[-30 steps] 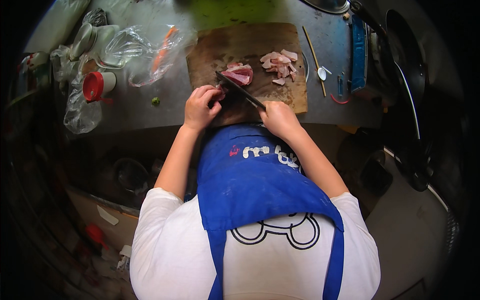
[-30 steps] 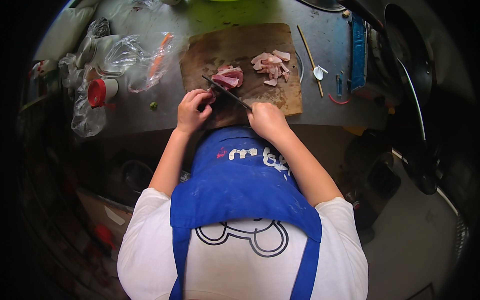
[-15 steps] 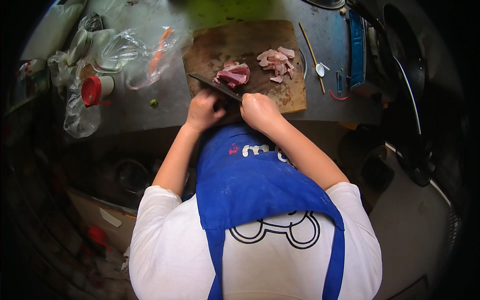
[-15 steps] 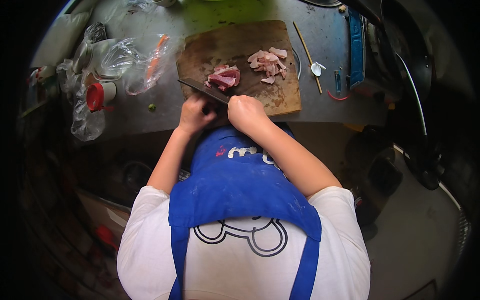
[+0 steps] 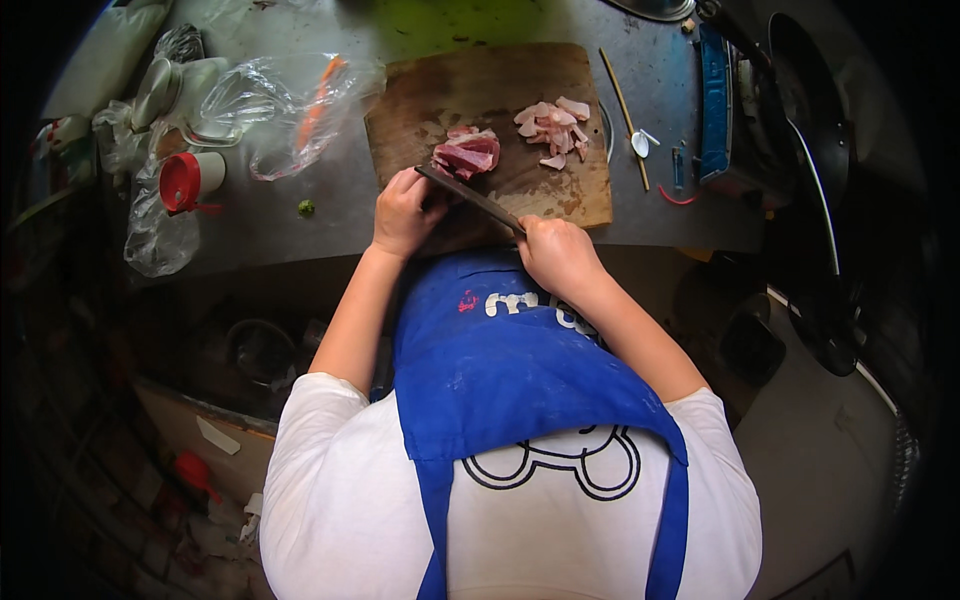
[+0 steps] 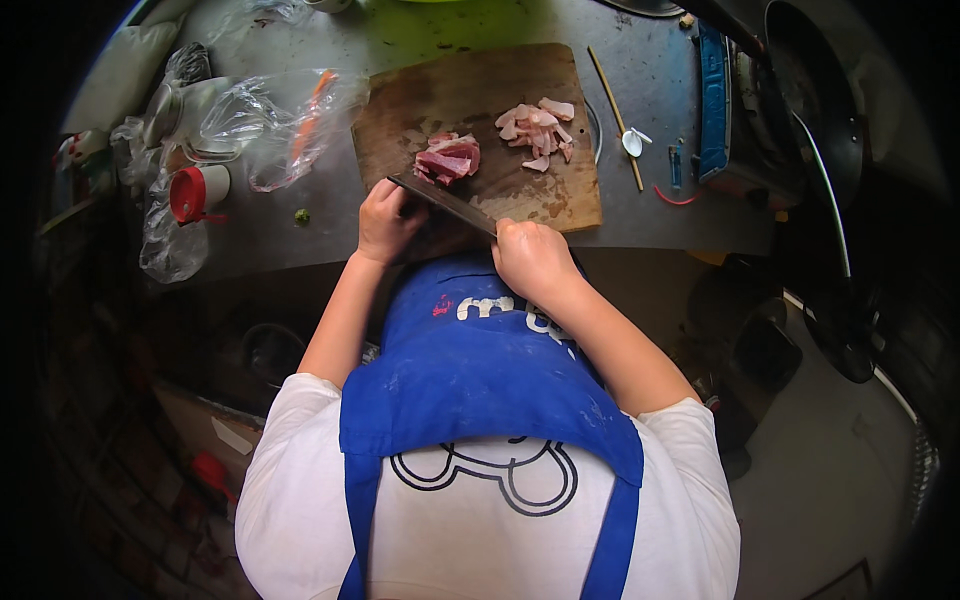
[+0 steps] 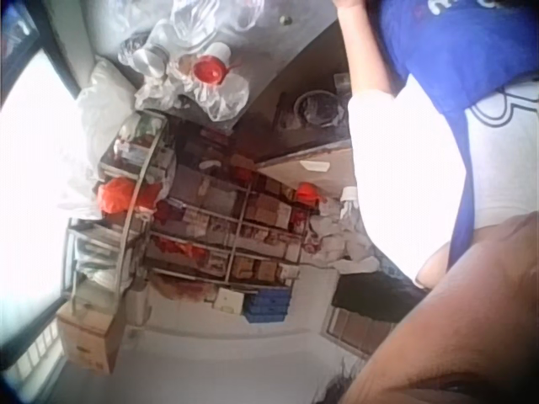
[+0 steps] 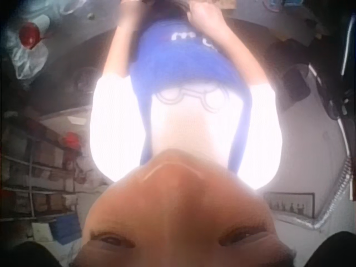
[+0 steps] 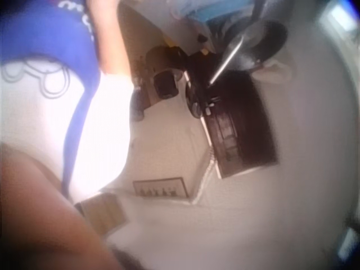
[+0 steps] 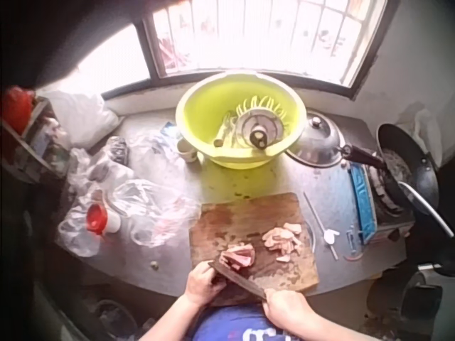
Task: The person slices a piece of meat into smaller strips using a cleaver on a wooden cutting board, occasionally using their hands to adjust the position of the meat.
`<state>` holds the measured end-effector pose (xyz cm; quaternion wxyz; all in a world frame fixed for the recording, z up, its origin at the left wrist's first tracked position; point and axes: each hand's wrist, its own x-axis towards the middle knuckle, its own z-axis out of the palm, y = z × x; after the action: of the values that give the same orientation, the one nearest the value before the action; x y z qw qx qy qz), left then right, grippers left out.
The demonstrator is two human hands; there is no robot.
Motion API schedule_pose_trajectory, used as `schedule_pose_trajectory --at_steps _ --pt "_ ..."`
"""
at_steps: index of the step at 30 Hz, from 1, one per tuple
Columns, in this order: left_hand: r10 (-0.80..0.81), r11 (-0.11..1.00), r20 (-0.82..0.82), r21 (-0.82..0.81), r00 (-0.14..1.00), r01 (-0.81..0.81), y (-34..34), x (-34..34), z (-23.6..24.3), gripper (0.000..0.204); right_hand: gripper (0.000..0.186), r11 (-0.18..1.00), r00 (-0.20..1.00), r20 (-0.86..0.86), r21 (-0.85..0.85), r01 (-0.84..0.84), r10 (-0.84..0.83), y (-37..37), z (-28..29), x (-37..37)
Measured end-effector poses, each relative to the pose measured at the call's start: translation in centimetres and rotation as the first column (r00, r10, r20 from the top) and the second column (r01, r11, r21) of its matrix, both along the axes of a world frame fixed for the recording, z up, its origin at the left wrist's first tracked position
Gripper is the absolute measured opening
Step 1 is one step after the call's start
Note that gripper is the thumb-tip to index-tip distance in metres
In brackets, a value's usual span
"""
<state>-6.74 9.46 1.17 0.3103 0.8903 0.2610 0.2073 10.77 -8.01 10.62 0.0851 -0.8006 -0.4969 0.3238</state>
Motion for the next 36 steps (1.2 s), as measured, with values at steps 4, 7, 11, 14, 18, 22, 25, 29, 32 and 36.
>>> schedule_pose_trajectory --at_steps 4,7,11,14,18,22,25,29,32,36 --pt "0.017 0.997 0.023 -0.076 1.000 -0.015 0.0 0.0 -0.1 0.023 0.020 0.999 1.000 -0.019 -0.041 -0.008 0.007 1.8 -0.4 -0.4" --pt "0.024 0.997 -0.001 -0.076 1.000 -0.024 -0.1 -0.2 -0.6 0.021 0.021 1.000 0.999 -0.042 -0.021 -0.020 0.019 4.8 -2.0 -1.2" --pt "-0.006 1.000 -0.011 -0.014 1.000 0.006 0.1 -0.6 -0.9 0.019 0.022 1.000 0.997 -0.082 -0.015 -0.002 0.001 6.9 -2.8 -1.3" --pt "0.044 0.999 0.061 0.011 0.997 -0.044 0.6 -0.3 -0.7 0.019 0.024 0.999 0.997 -0.074 -0.026 0.020 -0.021 5.5 -3.2 -0.6" --pt "0.050 0.999 0.092 0.009 0.994 -0.052 0.8 0.4 -0.9 0.024 0.026 0.998 0.997 -0.057 -0.045 0.046 -0.049 2.7 -2.0 0.7" --pt "0.058 0.998 0.064 0.026 0.996 -0.059 0.3 0.5 0.6 0.025 0.021 0.998 0.998 -0.044 -0.038 0.053 -0.054 0.9 -0.3 0.7" --pt "0.045 0.998 0.046 0.031 0.998 -0.047 0.5 0.1 1.0 0.024 0.020 1.000 1.000 -0.031 -0.010 0.004 -0.005 0.4 0.2 0.6" --pt "0.009 1.000 0.024 -0.010 1.000 -0.009 0.8 -0.1 0.0 0.024 0.019 0.998 1.000 -0.004 -0.062 -0.009 0.009 0.8 -0.1 -0.1" --pt "0.032 0.999 0.032 -0.033 0.999 -0.031 0.5 0.0 -0.4 0.022 0.018 0.998 1.000 -0.008 -0.067 -0.011 0.010 2.2 -0.6 -0.4" --pt "0.043 0.999 0.056 -0.025 0.997 -0.041 0.8 0.0 -0.8 0.018 0.018 1.000 1.000 -0.018 -0.016 -0.017 0.017 5.8 -2.2 -1.0"
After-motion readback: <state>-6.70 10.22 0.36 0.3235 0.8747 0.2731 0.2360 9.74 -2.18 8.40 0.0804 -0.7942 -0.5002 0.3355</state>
